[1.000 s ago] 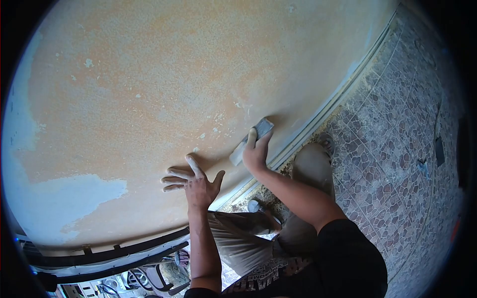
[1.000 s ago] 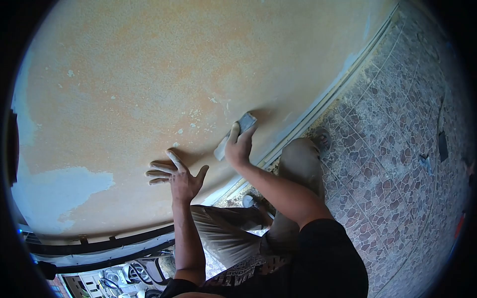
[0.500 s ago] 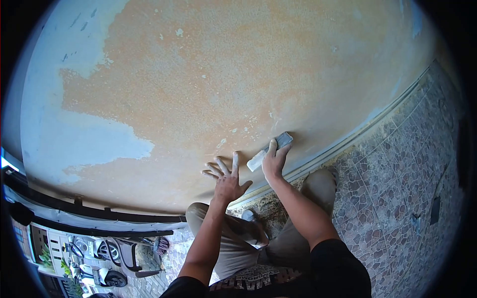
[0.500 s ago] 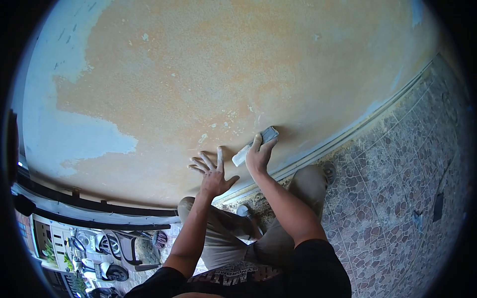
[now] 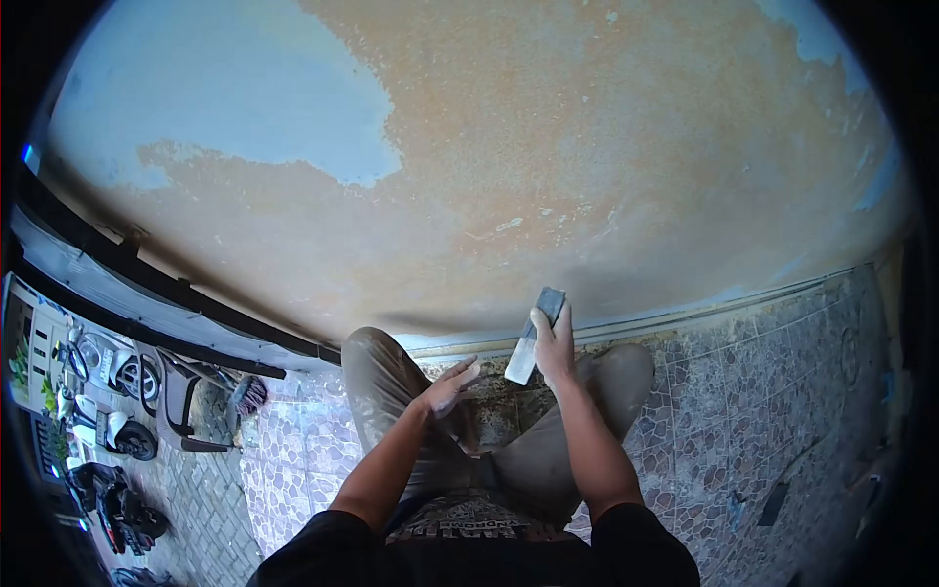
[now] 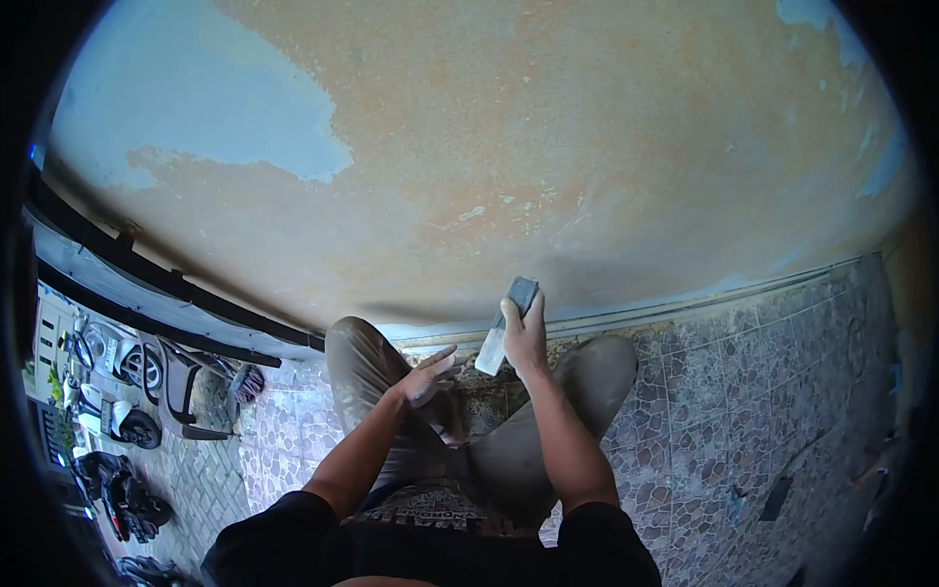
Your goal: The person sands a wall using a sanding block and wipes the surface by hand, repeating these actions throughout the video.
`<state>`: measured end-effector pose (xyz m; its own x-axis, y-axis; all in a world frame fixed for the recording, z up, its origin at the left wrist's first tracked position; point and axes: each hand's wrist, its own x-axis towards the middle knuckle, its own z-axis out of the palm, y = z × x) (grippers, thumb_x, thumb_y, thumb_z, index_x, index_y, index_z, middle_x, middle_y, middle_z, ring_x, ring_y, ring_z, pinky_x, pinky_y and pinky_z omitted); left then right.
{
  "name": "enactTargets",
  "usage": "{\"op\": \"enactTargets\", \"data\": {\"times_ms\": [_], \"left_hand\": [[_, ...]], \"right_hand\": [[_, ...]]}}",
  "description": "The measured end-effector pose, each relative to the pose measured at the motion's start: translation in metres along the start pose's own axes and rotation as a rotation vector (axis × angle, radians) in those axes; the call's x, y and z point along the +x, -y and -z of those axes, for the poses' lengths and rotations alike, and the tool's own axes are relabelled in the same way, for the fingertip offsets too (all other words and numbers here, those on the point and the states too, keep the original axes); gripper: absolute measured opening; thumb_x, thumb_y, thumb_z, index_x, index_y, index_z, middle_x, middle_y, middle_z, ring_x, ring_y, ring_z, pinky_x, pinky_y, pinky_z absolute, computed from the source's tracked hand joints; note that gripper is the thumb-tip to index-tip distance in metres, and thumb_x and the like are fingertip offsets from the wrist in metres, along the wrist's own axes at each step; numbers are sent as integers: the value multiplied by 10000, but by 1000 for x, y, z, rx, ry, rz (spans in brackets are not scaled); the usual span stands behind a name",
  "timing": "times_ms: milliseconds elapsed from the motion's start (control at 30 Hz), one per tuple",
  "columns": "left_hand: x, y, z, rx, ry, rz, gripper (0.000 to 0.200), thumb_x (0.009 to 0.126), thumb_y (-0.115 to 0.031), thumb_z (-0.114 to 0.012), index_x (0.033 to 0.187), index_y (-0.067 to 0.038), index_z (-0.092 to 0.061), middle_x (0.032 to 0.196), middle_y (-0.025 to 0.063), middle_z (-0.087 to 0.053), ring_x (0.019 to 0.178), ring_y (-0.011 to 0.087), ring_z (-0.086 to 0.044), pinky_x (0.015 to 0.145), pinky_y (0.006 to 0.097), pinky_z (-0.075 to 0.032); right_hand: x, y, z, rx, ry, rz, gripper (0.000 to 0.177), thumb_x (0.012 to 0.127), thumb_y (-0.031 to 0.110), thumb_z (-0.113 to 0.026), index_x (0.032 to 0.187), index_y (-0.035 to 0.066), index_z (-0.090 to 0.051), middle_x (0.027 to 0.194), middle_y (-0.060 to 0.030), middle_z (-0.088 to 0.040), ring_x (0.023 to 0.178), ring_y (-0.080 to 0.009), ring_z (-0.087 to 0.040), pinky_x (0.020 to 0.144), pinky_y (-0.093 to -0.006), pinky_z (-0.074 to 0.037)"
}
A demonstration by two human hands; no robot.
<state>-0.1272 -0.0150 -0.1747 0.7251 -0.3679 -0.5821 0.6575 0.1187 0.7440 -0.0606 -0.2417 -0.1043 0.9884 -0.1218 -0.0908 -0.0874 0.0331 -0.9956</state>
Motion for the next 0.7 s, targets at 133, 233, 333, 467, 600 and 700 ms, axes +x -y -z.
{"op": "enactTargets", "data": {"times_ms": [133,233,333,467,600,700], "left_hand": [[15,24,9,-160,150,-48,532,1000,-506,-596,1280,-55,-626,1220,89,-675,1158,224,-611,1066,436,-422],[20,30,13,-179,102,-64,305,1005,-367,-640,1004,-75,-730,986,32,-729,946,164,-664,944,365,-494],[21,22,8,-197,61,-103,263,992,-315,-665,952,-67,-741,916,23,-735,865,139,-671,879,323,-507],[27,31,10,-123,-23,-119,240,979,-310,-690,949,-77,-743,904,2,-722,853,109,-643,847,283,-478],[44,45,12,-67,-76,-198,260,946,-318,-735,942,-59,-751,862,0,-713,799,106,-618,788,270,-466],[38,40,11,-63,-80,-201,269,937,-324,-746,932,-55,-756,848,1,-709,787,104,-606,782,269,-460]], "right_hand": [[-59,-72,-26,-419,145,95,833,955,288,-665,1575,18,-179,1367,-248,-554,1258,-320,-563,1038,-405,-450],[-63,-64,-28,-630,336,-77,987,910,343,-699,1603,17,-76,1450,-344,-475,1338,-419,-515,1092,-464,-412],[-53,-66,-26,-632,407,-35,1041,877,328,-724,1597,7,-44,1387,-387,-502,1257,-491,-555,1067,-487,-433],[-43,-85,-21,-431,459,-228,1063,830,300,-789,1593,-4,-114,1330,-330,-565,1220,-387,-600,1050,-437,-451],[-48,-86,-26,-408,448,-108,926,864,261,-772,1560,-34,-239,1368,-271,-564,1232,-318,-595,1054,-409,-452],[-50,-70,-28,-334,473,-205,883,880,249,-766,1545,-49,-269,1417,-272,-523,1276,-307,-569,1064,-407,-445]]}}
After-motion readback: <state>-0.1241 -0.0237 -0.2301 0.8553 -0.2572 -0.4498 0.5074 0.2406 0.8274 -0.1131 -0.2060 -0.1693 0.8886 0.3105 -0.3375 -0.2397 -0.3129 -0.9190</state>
